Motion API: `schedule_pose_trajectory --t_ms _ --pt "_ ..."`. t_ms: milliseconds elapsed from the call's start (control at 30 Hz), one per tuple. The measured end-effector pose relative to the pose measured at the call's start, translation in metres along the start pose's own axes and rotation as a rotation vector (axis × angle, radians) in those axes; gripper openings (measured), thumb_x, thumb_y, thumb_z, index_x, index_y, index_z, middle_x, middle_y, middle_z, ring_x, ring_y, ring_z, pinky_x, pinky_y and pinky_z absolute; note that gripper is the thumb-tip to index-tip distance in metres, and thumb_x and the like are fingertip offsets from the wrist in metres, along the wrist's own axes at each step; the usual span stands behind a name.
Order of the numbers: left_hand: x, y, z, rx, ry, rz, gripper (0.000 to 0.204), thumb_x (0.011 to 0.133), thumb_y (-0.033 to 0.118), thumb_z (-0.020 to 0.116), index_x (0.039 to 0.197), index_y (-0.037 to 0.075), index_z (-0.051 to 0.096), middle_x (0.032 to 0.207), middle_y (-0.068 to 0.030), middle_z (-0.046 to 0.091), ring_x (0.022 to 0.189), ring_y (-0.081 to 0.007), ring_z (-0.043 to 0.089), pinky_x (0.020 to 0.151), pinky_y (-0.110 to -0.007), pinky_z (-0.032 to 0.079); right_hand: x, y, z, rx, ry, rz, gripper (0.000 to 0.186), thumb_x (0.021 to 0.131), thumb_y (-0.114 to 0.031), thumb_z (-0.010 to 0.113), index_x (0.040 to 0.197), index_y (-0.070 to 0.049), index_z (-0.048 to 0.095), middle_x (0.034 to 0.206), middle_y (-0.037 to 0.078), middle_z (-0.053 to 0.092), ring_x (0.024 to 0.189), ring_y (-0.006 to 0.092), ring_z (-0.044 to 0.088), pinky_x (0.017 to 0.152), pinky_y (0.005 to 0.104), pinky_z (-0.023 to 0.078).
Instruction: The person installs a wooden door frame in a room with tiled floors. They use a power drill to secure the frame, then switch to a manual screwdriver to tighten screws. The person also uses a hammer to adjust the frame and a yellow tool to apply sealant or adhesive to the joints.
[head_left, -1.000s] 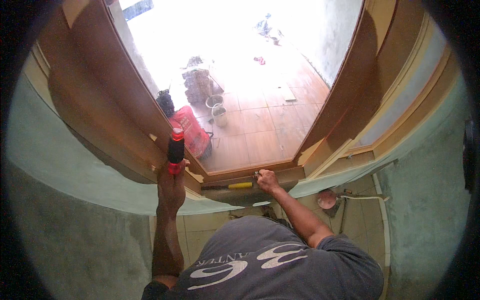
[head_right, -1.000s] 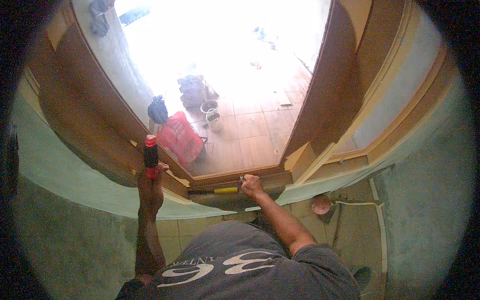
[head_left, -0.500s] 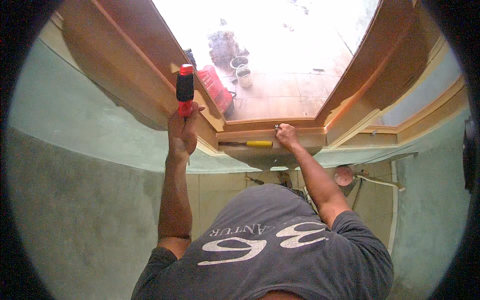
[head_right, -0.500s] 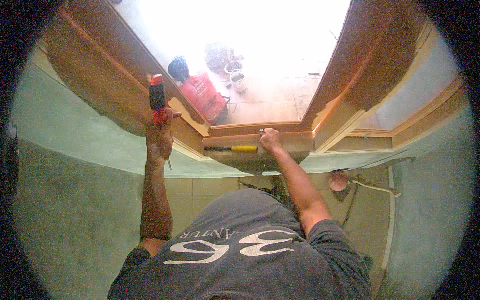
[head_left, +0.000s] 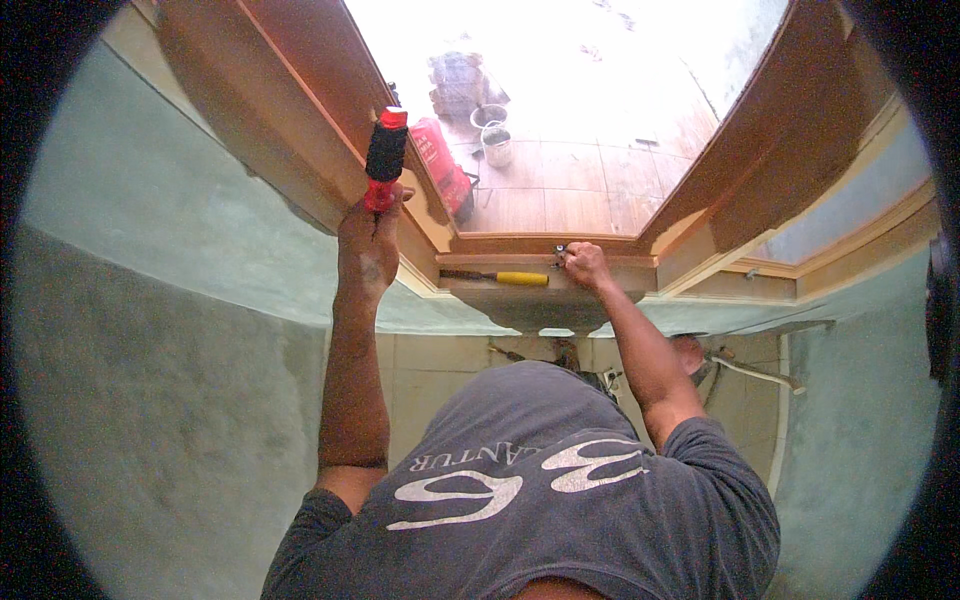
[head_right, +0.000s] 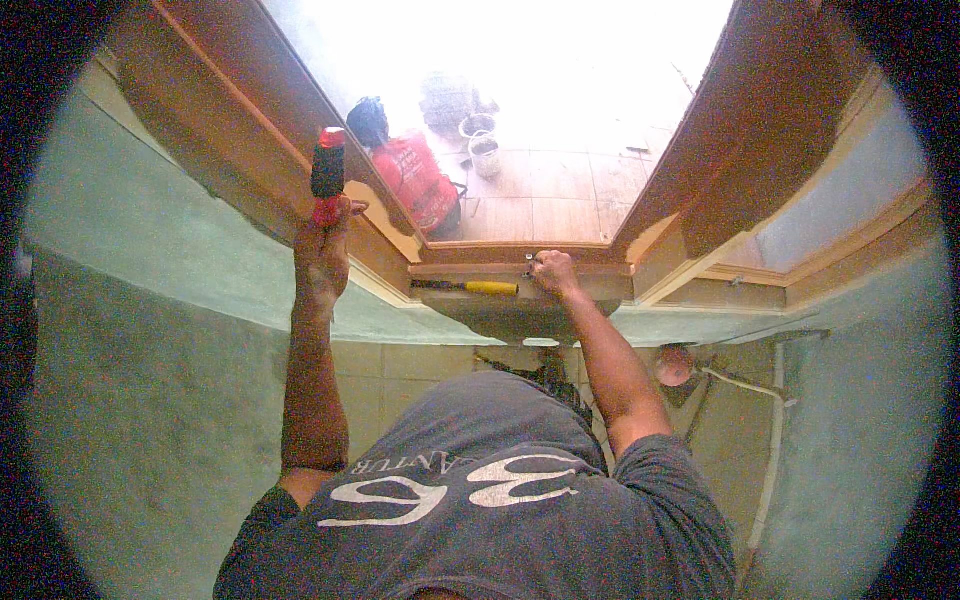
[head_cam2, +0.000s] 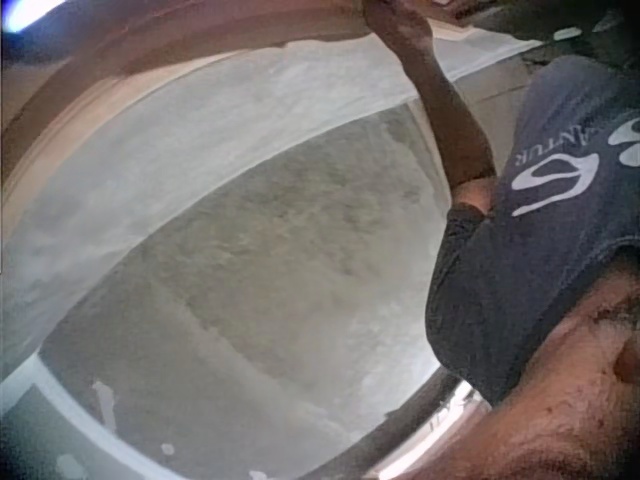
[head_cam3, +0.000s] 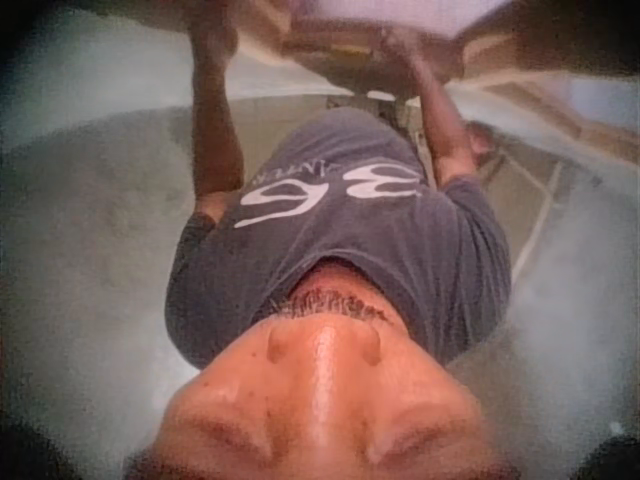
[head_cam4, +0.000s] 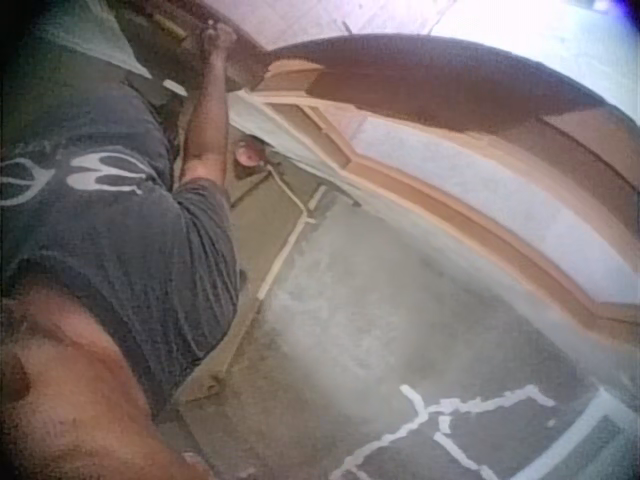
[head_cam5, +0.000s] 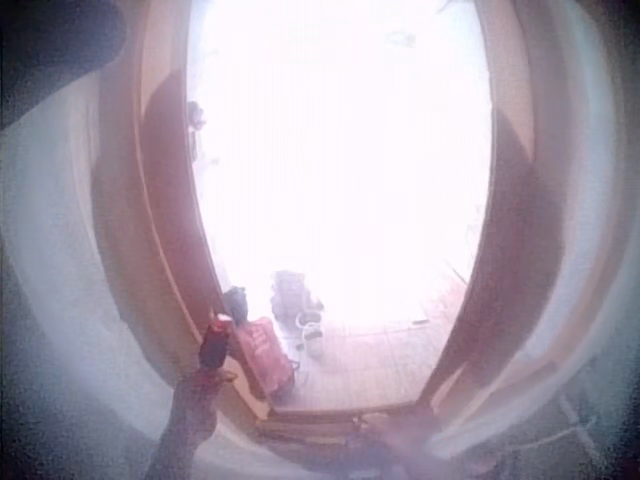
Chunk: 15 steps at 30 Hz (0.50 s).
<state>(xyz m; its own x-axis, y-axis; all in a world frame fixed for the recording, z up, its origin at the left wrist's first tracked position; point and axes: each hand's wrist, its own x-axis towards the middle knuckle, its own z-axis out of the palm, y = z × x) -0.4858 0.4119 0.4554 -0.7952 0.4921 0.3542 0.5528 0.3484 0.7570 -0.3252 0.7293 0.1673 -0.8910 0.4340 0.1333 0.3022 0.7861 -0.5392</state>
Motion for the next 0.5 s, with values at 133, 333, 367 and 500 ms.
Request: schedule_pose_trajectory --t_ms 133,333,367,500 --pt "0.01 0.0 -0.002 0.098 -0.054 -0.016 0.043 0.108 0.042 0.049 0.111 0.005 0.072 0.102 -0.0126 0.074 0.099 -0.0262 0.069 0.091 -0.039 0.049 -0.014 -0.006 -0.008 0.085 -0.058 0.048 0.031 0.089 -0.03 0.059 0.089 -0.003 0.073 0.094 0.022 0.07 0.091 0.0412 0.068 0.083 0.0499 0.053" --pt "0.01 -0.01 0.002 0.059 -0.026 0.072 0.044 0.107 0.044 0.051 0.113 0.004 0.069 0.101 -0.0158 0.073 0.091 -0.0306 0.069 0.086 -0.041 0.051 -0.02 -0.01 0.0 0.045 0.012 0.02 0.031 0.094 -0.031 0.06 0.085 -0.003 0.07 0.09 0.021 0.069 0.089 0.0421 0.067 0.08 0.0513 0.051" --pt "0.01 -0.011 0.003 0.06 -0.02 0.103 0.044 0.107 0.044 0.051 0.113 0.004 0.068 0.101 -0.016 0.073 0.091 -0.0312 0.069 0.086 -0.041 0.051 -0.022 -0.012 0.002 0.068 0.031 0.021 0.031 0.094 -0.031 0.059 0.085 -0.003 0.07 0.09 0.021 0.069 0.089 0.0423 0.067 0.079 0.0515 0.051" --pt "0.003 -0.017 0.013 0.101 -0.143 0.113 0.037 0.105 0.036 0.053 0.117 0.003 0.066 0.107 -0.0182 0.071 0.102 -0.0362 0.068 0.088 -0.044 0.052 -0.031 -0.023 0.009 0.065 0.075 0.139 0.028 0.096 -0.027 0.058 0.088 -0.003 0.068 0.09 0.023 0.068 0.088 0.0435 0.067 0.079 0.0529 0.051"
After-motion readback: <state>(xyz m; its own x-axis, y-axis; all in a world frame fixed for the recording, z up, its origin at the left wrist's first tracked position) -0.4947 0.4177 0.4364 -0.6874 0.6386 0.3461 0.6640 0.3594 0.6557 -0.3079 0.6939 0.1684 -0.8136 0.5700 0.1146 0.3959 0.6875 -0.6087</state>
